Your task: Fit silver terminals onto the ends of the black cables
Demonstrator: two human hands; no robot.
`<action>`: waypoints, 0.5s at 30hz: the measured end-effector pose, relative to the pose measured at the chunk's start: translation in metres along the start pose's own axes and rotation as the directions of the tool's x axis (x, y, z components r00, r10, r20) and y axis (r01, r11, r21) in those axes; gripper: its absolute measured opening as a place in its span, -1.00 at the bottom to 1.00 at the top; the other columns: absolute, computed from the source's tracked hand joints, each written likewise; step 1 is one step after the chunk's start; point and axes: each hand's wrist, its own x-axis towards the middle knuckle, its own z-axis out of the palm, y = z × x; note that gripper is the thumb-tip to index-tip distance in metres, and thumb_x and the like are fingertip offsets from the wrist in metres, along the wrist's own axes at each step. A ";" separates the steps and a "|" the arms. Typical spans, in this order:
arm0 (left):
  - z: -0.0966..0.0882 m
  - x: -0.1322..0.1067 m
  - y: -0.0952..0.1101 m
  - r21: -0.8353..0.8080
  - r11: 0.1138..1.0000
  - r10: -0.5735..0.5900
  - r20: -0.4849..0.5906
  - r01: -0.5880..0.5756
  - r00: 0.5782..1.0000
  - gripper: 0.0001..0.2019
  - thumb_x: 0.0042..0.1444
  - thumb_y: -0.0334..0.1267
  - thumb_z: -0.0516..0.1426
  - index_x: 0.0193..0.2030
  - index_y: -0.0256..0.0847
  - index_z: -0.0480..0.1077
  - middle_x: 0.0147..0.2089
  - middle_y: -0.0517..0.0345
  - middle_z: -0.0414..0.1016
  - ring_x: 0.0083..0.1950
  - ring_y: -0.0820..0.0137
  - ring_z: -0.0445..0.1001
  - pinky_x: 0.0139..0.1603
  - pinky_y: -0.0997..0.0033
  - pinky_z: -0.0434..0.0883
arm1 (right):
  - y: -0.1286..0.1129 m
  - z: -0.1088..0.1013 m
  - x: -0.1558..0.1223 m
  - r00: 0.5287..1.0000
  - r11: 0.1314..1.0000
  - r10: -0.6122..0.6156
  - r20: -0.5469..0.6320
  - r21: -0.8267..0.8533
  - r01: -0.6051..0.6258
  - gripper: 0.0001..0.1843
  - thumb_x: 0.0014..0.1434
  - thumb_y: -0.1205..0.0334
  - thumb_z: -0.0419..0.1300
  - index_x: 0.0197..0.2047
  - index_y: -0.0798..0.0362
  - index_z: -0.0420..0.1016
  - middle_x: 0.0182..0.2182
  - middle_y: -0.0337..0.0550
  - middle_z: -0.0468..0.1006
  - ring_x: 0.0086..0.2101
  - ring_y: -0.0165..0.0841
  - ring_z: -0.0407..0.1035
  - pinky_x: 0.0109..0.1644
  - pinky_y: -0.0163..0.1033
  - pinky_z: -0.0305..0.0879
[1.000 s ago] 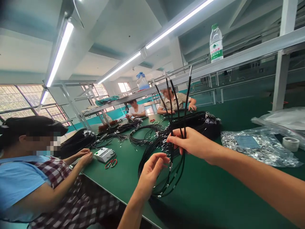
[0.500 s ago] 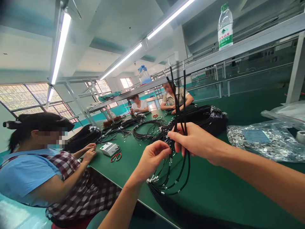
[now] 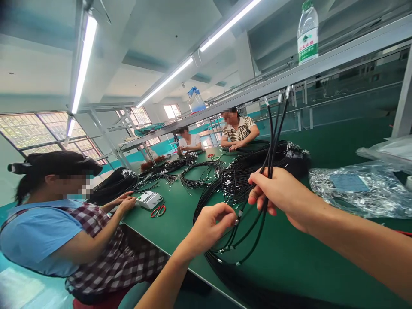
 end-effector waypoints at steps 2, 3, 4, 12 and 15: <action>-0.003 -0.001 -0.002 -0.158 0.985 -0.057 0.057 0.066 0.997 -0.82 0.21 -0.19 0.08 -0.21 -0.24 0.42 -0.33 0.16 0.47 -0.32 0.46 0.39 -0.29 0.52 0.30 | 0.001 -0.001 0.000 1.000 1.000 0.014 0.011 0.020 -0.014 -0.82 0.29 0.19 -0.01 -0.32 0.05 0.29 -0.60 -0.16 0.49 -0.62 -0.46 0.28 -0.67 -0.45 0.03; -0.004 -0.001 -0.003 -0.207 0.975 -0.066 0.082 0.081 0.995 -0.80 0.19 -0.17 0.11 -0.17 -0.25 0.42 -0.31 0.15 0.47 -0.30 0.45 0.39 -0.27 0.51 0.31 | 0.001 -0.002 0.000 0.999 0.999 0.027 0.029 0.043 -0.028 -0.80 0.30 0.16 -0.01 -0.31 0.06 0.30 -0.58 -0.15 0.50 -0.61 -0.46 0.28 -0.66 -0.45 0.03; -0.004 -0.001 -0.002 -0.234 0.968 -0.065 0.101 0.088 0.993 -0.78 0.17 -0.16 0.13 -0.14 -0.25 0.42 -0.30 0.15 0.46 -0.30 0.46 0.38 -0.27 0.51 0.31 | 0.001 -0.002 0.000 0.998 0.997 0.038 0.053 0.067 -0.042 -0.79 0.29 0.14 -0.01 -0.29 0.07 0.32 -0.56 -0.14 0.51 -0.59 -0.47 0.29 -0.66 -0.46 0.03; -0.003 0.010 -0.008 -0.246 0.965 -0.058 0.128 0.088 0.990 -0.74 0.21 -0.14 0.06 -0.21 -0.29 0.46 -0.33 0.11 0.49 -0.28 0.41 0.41 -0.18 0.45 0.34 | 0.012 -0.008 0.003 0.974 0.976 -0.152 0.167 -0.130 0.175 -0.78 0.15 0.05 0.16 -0.25 0.03 0.36 -0.50 -0.20 0.51 -0.60 -0.43 0.32 -0.67 -0.44 0.05; 0.002 0.010 -0.017 -0.108 0.992 -0.053 0.160 0.071 0.986 -0.78 0.18 -0.19 0.07 -0.26 -0.25 0.49 -0.36 0.17 0.47 -0.32 0.43 0.36 -0.23 0.46 0.32 | 0.015 -0.011 0.004 0.980 0.947 -0.190 0.052 -0.255 0.197 -0.73 0.13 0.00 0.18 -0.29 0.04 0.45 -0.61 -0.26 0.40 -0.64 -0.46 0.23 -0.66 -0.42 0.09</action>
